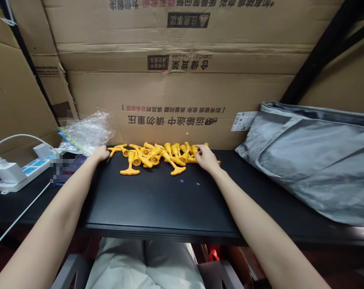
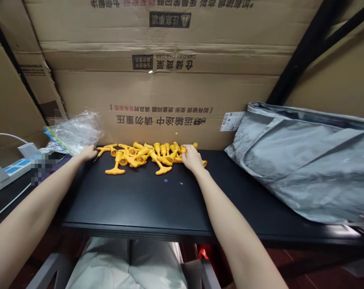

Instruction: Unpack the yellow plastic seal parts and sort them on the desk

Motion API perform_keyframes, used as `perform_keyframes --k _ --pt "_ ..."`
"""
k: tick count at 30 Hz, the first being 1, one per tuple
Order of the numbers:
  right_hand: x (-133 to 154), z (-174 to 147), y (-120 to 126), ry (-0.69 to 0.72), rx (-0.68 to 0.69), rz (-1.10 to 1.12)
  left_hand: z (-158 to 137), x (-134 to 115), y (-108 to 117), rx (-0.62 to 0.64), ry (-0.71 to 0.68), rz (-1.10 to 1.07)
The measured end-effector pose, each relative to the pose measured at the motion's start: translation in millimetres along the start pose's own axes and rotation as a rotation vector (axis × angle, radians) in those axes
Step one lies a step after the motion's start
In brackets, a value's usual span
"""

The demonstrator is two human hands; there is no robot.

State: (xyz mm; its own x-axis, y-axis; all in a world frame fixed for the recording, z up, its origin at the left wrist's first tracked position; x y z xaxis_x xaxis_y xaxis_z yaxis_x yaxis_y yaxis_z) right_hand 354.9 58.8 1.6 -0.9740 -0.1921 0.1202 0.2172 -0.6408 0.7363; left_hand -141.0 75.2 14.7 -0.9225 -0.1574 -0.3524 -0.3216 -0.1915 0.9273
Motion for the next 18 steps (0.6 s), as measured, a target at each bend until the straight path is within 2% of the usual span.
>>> perform_keyframes --k 6,13,18 --pt "0.5 -0.3 -1.9 -0.002 0.032 0.015 -4.6 -10.0 0.8 0.013 -0.044 0.073" --pt "-2.4 -0.9 -5.4 0.006 0.034 0.036 -18.4 -21.9 2.1 -0.153 -0.146 0.034" --pt "-3.4 -1.2 -7.8 0.009 0.032 0.050 -25.3 -27.9 4.0 -0.110 -0.177 0.000"
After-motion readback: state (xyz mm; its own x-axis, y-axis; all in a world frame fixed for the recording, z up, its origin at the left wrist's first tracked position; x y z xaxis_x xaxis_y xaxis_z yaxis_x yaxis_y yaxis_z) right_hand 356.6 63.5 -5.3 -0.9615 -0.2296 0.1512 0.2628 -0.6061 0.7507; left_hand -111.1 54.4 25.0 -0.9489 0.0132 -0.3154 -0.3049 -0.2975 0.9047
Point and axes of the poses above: each hand's wrist, its own z-axis towards the middle knuckle, its own y-axis out of the back of the hand, x = y × z, the point moved 2 cm from there along z, towards the middle knuckle, and after that the axes turned 14 degrees about -z, right-handed, at the moved point
